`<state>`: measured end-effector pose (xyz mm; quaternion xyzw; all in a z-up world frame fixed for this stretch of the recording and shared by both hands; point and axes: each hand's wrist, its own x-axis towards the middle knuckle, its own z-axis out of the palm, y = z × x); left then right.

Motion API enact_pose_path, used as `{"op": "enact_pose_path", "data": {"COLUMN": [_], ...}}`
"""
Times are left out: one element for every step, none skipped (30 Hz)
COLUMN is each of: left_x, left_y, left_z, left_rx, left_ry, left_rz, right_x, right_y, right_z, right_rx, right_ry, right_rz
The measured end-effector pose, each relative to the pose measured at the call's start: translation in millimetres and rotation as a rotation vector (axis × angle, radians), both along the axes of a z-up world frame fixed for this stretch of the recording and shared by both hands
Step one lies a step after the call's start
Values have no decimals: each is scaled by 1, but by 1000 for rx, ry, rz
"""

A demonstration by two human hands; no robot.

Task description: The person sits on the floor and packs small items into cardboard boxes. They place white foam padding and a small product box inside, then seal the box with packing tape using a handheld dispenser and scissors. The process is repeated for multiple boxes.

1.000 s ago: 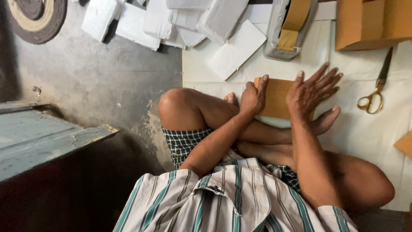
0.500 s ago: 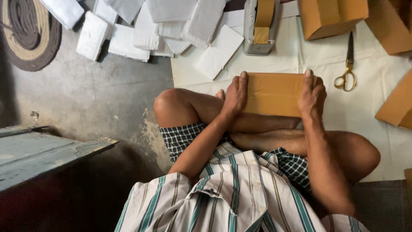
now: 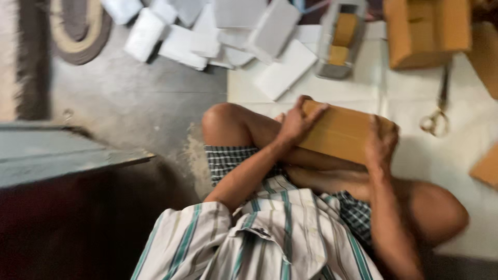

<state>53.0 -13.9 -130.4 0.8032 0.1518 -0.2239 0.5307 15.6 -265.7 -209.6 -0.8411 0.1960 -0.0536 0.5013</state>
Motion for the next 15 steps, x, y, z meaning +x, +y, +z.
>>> {"op": "enact_pose_path", "data": {"left_x": [1, 1, 2, 3, 5, 5, 5, 1, -3, -7, -14, -18, -22, -22, -20], "left_y": [3, 3, 5, 5, 6, 5, 4, 1, -4, -12, -21, -30, -39, -45, -45], "left_z": [-5, -11, -19, -29, -40, -50, -60, -68, -75, -78, -80, -82, -83, -83, -84], "left_rx": [-16, -32, -46, -90, -135, -183, -390, -600, -811, -881, -950, -914, -878, -844, -891], "left_ry": [-49, -104, -160, -167, -176, -184, -194, -203, -216, -180, -145, -160, -176, -189, -204], "left_rz": [7, 12, 16, 58, 99, 139, 264, 386, 505, 499, 492, 475, 457, 430, 459], "right_x": [3, 5, 6, 6, 9, 11, 12, 14, 18, 21, 21, 16, 12, 6, -4], "right_y": [3, 3, 3, 1, 1, 3, 5, 12, 18, 28, 40, 52, 63, 73, 83], "right_z": [-1, 0, 4, 9, 14, 19, 24, 26, 30, 32, 33, 33, 33, 32, 30], "right_rx": [2, 17, 32, -50, -132, -36, 57, 217, 376, 536, 472, 401, 329, 419, 504], "right_ry": [-27, -33, -38, -85, -135, -62, 14, -52, -114, -176, -101, -29, 43, -137, -315], "right_rz": [-5, 9, 23, 29, 34, 10, -12, -79, -147, -219, -296, -381, -465, -253, -38]}}
